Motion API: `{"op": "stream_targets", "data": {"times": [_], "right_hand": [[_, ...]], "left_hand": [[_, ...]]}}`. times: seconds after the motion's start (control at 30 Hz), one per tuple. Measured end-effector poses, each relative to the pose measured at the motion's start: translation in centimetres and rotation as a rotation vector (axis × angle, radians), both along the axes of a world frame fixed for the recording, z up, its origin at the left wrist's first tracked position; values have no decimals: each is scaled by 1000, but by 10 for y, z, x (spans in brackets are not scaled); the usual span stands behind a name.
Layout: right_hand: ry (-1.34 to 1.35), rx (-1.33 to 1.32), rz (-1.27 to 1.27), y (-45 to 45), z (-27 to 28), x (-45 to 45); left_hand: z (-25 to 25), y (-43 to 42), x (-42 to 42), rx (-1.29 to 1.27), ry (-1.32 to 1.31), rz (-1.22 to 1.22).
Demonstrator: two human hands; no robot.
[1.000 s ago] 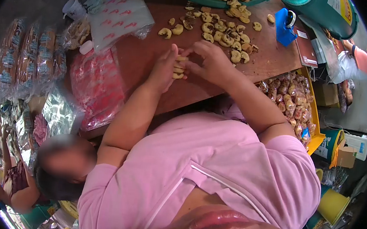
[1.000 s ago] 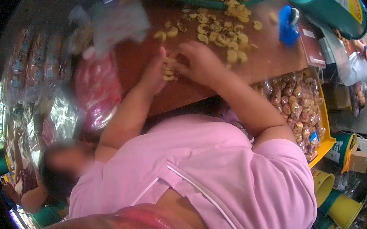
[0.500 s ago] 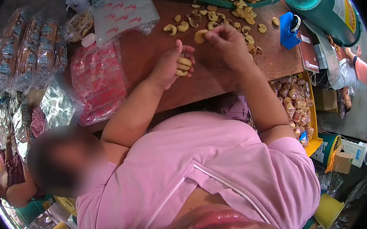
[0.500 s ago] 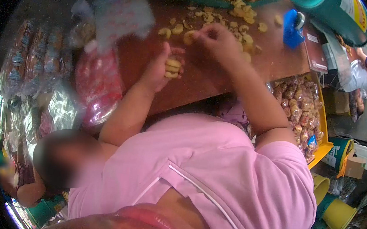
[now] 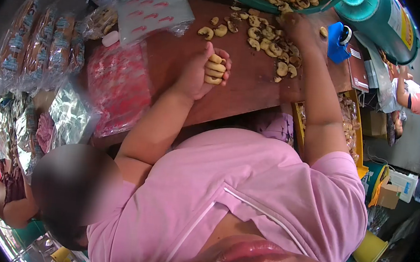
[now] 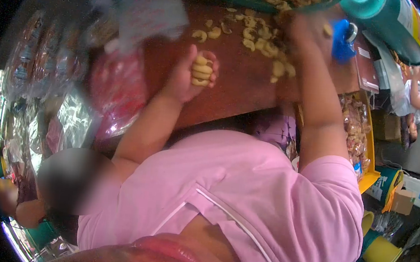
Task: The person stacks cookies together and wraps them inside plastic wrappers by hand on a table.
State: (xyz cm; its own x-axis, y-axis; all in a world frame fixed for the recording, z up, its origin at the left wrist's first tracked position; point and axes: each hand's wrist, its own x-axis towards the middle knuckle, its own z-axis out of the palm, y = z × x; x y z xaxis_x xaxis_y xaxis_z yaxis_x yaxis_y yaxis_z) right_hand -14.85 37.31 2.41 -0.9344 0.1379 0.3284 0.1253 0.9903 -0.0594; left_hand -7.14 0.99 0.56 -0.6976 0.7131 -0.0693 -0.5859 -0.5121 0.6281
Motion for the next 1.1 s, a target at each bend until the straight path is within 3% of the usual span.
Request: {"op": "stream_targets", "data": {"times": [0.2,0.3,0.37,0.47,0.53,0.6,0.8,0.9,1.0,1.1], "right_hand": [[13,-114,-72,20,-11,-8],[74,-633,145,-20,17,23],[51,-1021,470,-75,35,56],[-310,-1304,667,-136,59,101],[-420,-1194,768,-156,59,109],[-432,-1153,710,-163,53,106],[-295,-1005,737,-163,45,105],[-39,-584,846,-158,53,108],[-97,-761,842,-159,47,114],[-138,-713,789,-160,44,115]], "left_hand": [[-1,-4,-1,180,93,-105],[-6,-4,-3,140,227,-109],[-3,-4,0,81,224,-100],[-4,-1,6,-12,223,-76],[-3,0,9,-51,221,-66],[-1,-1,10,-66,212,-66],[-9,-3,3,-218,253,-72],[2,1,7,-222,248,-15],[-6,1,4,-236,194,0],[4,0,7,-253,149,-25]]}}
